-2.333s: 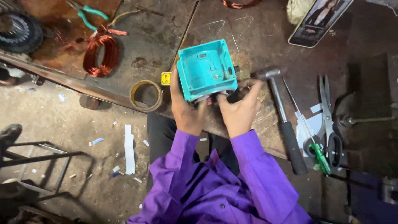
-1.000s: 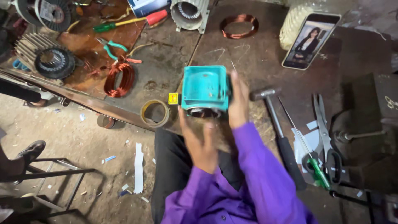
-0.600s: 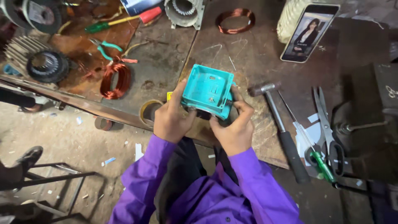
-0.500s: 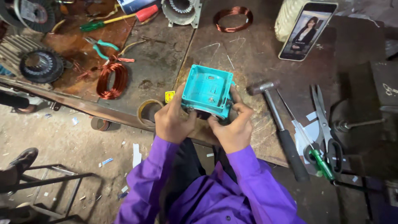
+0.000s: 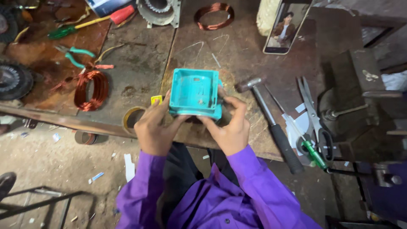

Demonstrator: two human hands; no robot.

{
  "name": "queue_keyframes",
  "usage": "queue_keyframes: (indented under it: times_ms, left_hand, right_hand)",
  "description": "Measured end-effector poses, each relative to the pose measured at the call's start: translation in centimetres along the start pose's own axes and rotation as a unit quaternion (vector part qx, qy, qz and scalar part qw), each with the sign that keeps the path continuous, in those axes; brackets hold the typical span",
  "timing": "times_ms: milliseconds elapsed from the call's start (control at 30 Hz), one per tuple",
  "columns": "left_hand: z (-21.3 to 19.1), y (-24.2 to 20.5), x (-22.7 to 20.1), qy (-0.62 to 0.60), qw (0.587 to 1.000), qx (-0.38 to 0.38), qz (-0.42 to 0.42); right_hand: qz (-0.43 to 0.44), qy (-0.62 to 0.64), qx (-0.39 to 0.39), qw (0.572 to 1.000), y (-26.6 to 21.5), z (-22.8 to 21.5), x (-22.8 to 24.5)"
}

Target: The person is repairing a teal electric motor by hand. They insert copper windings into the motor housing, use a hammer to tap the windings into place, and apply tape to secure the components.

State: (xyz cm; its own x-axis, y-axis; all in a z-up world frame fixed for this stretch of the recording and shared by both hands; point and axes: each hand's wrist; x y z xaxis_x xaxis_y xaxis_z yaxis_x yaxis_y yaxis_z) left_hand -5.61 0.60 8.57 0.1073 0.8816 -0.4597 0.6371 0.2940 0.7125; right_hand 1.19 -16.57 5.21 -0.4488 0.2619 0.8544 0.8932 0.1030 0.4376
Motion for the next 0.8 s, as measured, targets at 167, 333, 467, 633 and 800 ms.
queue_keyframes:
  times_ms: [167,333,467,633,800]
  left_hand:
    - [0.7,-2.2,-2.0,-0.042,0.992,-0.035,-0.112]
    - [3.1,-6.3,-8.3,-0.295,0.915,-0.109,-0.254]
    - [6.7,-3.8,-6.3,-0.397,0.859,-0.135,-0.294]
    - [4.9,1.3,3.7,-0.559,0.76,-0.006,-0.332]
    - [3.7,-1.9,5.8,-0.465,0.814,-0.15,-0.316]
  right_hand:
    - [-0.025,0.056,0.013,0.998,0.8,-1.6,0.1]
    - [0.043,0.298,0.075,0.951,6.6,-0.5,-2.5]
    - [0.137,0.211,0.033,0.967,3.1,2.4,-1.0]
    - [0.03,0.151,0.182,0.971,-7.7,-5.2,1.8]
    - [-0.005,-0.252,-0.006,0.968,-2.6,-12.9,-1.7]
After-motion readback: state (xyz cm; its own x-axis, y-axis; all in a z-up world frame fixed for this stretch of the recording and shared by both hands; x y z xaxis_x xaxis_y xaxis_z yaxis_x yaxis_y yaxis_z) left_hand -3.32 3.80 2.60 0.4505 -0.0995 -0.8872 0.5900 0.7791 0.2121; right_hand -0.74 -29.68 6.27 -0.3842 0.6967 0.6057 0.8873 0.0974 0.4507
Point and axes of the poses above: each hand's wrist, its own y-axis towards the middle knuckle, its own z-axis out of the palm, x = y × z, and after that the axes turned 3 degrees about -x, right-handed
